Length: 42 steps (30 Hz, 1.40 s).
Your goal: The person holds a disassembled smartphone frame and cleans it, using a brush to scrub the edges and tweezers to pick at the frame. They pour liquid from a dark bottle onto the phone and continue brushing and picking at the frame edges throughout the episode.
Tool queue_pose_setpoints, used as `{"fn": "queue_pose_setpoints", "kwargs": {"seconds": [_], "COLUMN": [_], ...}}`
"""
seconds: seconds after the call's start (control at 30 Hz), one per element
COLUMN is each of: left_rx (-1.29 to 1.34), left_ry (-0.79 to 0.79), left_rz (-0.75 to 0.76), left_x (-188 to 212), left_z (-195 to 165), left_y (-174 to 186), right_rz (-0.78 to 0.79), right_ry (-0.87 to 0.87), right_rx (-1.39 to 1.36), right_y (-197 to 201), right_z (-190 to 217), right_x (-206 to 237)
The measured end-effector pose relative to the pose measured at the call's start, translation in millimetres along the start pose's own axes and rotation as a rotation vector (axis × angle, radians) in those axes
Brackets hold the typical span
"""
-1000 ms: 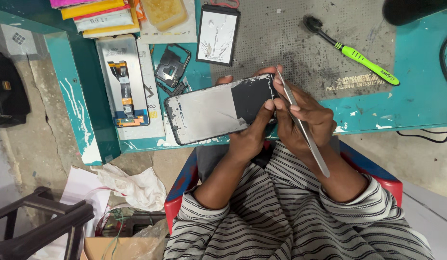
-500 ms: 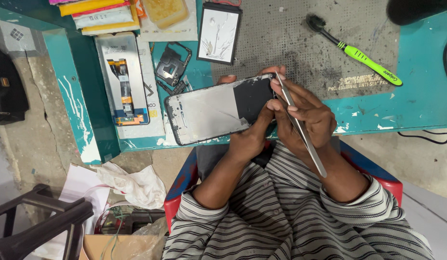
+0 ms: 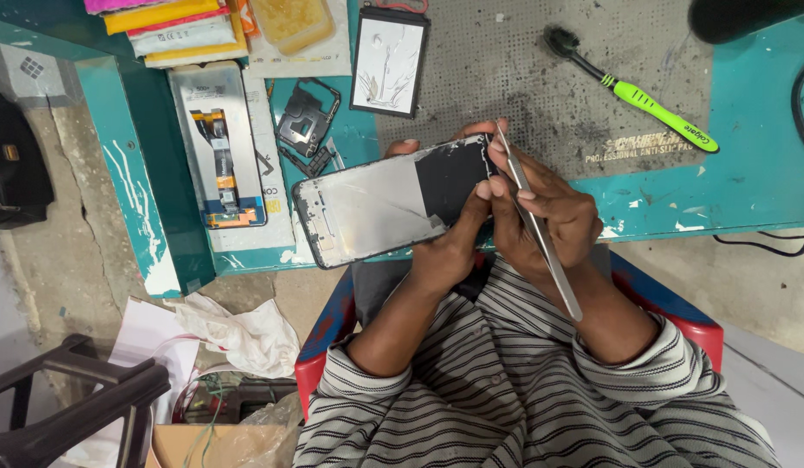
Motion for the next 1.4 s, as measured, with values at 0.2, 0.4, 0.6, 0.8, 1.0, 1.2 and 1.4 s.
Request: {"fn": "queue_pose_setpoints", "kwargs": {"seconds": [0.2, 0.4, 0.6, 0.8, 1.0, 1.2, 1.4], "left_rx": [-0.045, 0.076, -0.015, -0.006, -0.176, -0.283, -0.152], "left_ry": [-0.002, -0.013, -0.022, -0.037, -0.045, -0.029, 0.042], "left_rz": [0.062, 0.068, 0.067, 0.068, 0.071, 0.117, 0.105], "left_x": [0, -2, -3, -2, 0, 0, 0], "left_z": [-2, -5, -5, -4, -5, -6, -3], "left_y": [-5, -9, -9, -8, -5, -3, -4], "right_rz": [0.006, 0.021, 0.020, -0.006, 0.016, 0.019, 0.049], "right_ry": [-0.058, -0.058, -0.036, 0.000, -0.062, -0.041, -0.026], "right_rx": [-0.127, -0.159, -0.137, -0.126, -0.139, -0.105, -0.038], "right_y": [7, 7, 7, 5, 3, 3, 4], "right_z": [-5, -5, -3, -4, -7, -7, -3], "right_x": [6, 7, 6, 7, 8, 7, 3]}}
Point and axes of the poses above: each hand's wrist, its own x-axis away from the middle knuckle, its own y-axis out of the back of the hand, z = x × y, the point moved 5 cm from there along -x, towards the middle knuckle, and after that the axes turned 11 degrees about x, right-handed, at the moved point
